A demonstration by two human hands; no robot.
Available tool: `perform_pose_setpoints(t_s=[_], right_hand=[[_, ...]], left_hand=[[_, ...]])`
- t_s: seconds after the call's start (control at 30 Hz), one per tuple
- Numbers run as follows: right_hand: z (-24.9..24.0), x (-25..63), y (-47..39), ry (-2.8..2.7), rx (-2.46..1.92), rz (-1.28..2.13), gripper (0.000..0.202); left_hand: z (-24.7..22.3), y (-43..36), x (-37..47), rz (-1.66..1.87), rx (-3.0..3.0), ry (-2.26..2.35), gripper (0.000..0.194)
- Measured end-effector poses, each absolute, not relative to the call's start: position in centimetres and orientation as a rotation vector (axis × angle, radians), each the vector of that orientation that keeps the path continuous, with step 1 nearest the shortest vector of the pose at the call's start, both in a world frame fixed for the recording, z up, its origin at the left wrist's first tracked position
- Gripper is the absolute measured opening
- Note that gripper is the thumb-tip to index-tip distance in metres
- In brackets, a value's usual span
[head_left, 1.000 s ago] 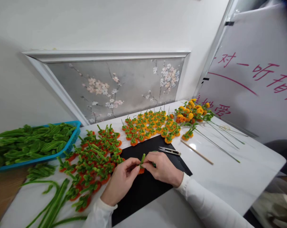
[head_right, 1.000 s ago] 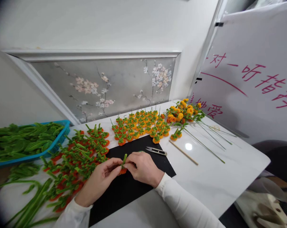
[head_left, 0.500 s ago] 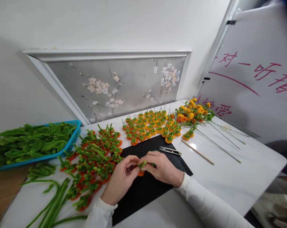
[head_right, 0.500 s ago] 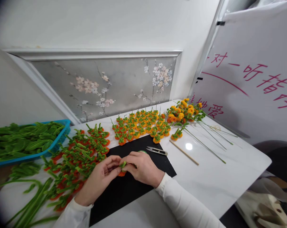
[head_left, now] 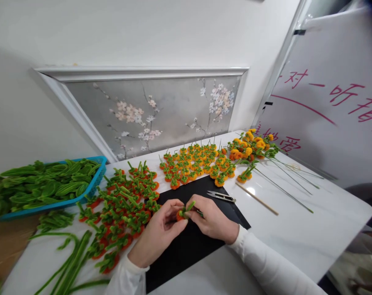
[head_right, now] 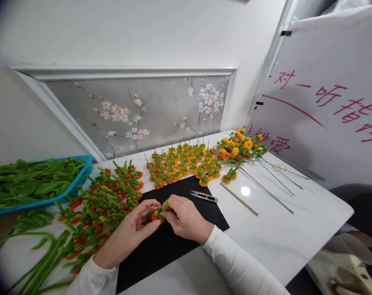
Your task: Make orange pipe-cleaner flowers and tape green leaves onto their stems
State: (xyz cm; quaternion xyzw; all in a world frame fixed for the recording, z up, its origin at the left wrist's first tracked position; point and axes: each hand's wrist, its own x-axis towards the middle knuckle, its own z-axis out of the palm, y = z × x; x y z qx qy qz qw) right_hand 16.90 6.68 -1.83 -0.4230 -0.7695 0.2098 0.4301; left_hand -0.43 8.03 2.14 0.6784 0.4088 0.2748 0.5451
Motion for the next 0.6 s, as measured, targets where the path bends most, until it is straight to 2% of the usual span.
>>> perform_pose_setpoints(t_s=[0.07,0.23,0.43,0.6], right_hand=[[-1.76,16.86,6.62,-1.881,-1.086,0.538,0.007],[-1.55,17.21,6.74,-1.906,-1.044,0.54,0.006],[-1.22,17.74,6.76,-2.031,-1.01,0.473,0.01],[-1.02,17.44,6.58,-2.082,-1.03,0.308,0.01]], left_hand=[[2.04,7.9,-0.21,0.667,1.577,0.947,0.027],[1.68,7.93,-0.01,0.636,1.439,0.956,0.015],[1.15,7.96,-0.27,0.597,1.407,0.925,0.024],[1.38,7.76,0.03,0.602,1.309,0.894,0.022]])
